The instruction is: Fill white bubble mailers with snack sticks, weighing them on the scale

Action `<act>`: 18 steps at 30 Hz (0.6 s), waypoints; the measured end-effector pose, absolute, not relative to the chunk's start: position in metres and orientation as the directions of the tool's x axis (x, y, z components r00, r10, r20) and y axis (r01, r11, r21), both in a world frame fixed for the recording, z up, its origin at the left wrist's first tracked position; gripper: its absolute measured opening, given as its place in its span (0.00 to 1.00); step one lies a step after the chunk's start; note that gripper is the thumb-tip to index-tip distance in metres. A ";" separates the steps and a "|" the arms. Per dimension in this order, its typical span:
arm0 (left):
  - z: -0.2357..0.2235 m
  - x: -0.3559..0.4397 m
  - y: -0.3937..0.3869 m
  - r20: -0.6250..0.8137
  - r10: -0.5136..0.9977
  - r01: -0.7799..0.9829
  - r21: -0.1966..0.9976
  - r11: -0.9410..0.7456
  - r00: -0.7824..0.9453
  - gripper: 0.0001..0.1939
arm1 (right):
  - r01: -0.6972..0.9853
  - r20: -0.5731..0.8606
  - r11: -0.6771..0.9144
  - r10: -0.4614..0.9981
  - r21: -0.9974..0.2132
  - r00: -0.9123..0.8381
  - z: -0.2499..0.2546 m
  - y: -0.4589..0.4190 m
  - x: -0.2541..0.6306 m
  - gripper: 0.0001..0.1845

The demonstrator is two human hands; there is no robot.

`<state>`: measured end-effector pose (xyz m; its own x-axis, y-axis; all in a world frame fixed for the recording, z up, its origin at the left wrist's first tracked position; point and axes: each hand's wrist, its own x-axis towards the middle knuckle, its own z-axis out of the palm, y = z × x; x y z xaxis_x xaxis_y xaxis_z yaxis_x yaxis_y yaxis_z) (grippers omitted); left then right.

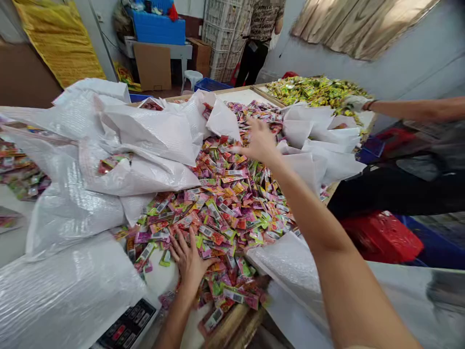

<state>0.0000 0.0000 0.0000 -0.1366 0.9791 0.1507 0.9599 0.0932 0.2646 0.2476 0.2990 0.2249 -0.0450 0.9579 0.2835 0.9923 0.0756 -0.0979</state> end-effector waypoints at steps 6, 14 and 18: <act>0.002 0.024 0.023 0.091 0.971 0.943 0.274 0.189 -0.221 0.66 | 0.842 0.253 -0.523 0.803 -0.133 0.539 0.172 0.253 0.452 0.76; -0.009 0.028 0.023 0.086 0.970 0.942 0.273 0.197 -0.228 0.66 | 0.844 0.191 -0.525 0.822 -0.112 0.537 0.155 0.336 0.516 0.78; -0.017 0.022 0.016 0.141 0.970 0.943 0.300 0.146 -0.196 0.66 | 0.879 0.128 -0.477 0.871 -0.023 0.475 0.157 0.388 0.533 0.79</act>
